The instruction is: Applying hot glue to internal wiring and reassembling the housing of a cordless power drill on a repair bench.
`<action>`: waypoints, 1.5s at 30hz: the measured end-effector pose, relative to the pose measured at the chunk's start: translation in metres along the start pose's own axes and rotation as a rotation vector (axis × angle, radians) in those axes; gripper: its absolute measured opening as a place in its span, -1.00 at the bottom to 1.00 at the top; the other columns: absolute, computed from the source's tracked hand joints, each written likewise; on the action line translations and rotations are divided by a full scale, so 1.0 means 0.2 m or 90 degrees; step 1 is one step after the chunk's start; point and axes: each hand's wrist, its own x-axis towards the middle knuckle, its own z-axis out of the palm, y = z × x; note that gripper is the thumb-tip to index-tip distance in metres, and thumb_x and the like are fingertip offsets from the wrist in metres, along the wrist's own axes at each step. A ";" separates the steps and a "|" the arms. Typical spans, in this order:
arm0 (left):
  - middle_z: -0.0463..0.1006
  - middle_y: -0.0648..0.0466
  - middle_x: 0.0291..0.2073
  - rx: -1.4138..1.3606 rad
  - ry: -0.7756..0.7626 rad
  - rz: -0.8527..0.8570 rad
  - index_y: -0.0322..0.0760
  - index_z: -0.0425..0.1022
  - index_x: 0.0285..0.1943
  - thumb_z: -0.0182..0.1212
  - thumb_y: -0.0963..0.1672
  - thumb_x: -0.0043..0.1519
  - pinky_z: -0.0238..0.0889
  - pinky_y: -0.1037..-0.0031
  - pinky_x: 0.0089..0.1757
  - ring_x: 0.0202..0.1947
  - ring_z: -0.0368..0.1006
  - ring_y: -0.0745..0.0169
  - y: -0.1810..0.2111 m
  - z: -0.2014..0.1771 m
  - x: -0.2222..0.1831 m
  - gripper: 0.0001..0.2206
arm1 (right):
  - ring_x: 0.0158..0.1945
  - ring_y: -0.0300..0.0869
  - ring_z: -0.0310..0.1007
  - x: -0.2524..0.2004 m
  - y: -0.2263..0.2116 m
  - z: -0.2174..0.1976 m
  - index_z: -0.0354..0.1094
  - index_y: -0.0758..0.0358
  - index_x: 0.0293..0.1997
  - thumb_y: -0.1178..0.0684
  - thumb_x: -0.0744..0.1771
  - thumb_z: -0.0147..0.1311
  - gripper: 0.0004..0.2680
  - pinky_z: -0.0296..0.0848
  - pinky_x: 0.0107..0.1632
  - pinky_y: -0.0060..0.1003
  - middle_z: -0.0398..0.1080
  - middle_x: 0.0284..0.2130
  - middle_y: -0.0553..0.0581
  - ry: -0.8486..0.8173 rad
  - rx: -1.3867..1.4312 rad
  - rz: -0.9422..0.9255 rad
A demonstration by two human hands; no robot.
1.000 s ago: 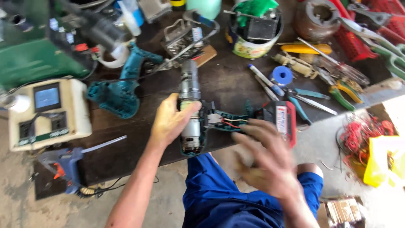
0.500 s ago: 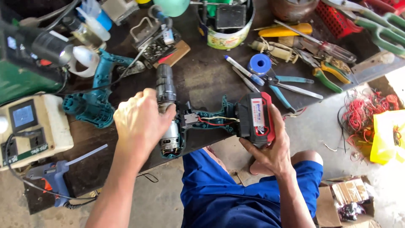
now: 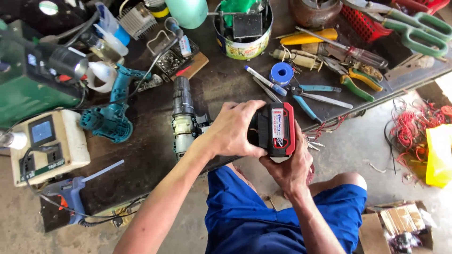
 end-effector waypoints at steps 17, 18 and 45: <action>0.47 -0.01 0.15 0.029 0.164 -0.035 -0.26 0.28 0.40 0.46 0.02 -0.25 0.07 -0.06 0.24 0.42 0.19 -0.04 0.09 0.16 -0.16 -0.08 | 0.07 -0.01 0.49 0.61 -0.10 -0.08 0.54 0.21 0.04 0.00 0.35 -0.43 -0.58 0.35 0.22 -0.18 0.55 -0.04 0.25 -0.334 0.288 0.121; 0.47 -0.06 0.12 0.047 0.280 -0.014 -0.27 0.34 0.33 0.51 -0.02 -0.21 0.07 -0.10 0.22 0.39 0.21 -0.11 0.11 0.22 -0.20 -0.17 | 0.03 -0.09 0.54 0.61 -0.04 -0.03 0.56 0.13 0.00 -0.09 0.37 -0.49 -0.54 0.39 0.18 -0.24 0.58 -0.10 0.16 -0.392 0.307 0.122; 0.44 0.17 -0.26 0.077 0.554 0.058 -0.12 0.35 -0.40 0.31 0.11 0.19 0.13 0.34 -0.09 -0.07 0.34 0.05 0.08 0.44 -0.21 -0.63 | -0.38 -0.07 0.63 0.64 0.15 0.20 0.41 0.41 -0.26 -0.65 0.33 -0.55 -0.25 0.57 -0.25 -0.35 0.52 -0.47 0.35 -0.449 0.574 0.215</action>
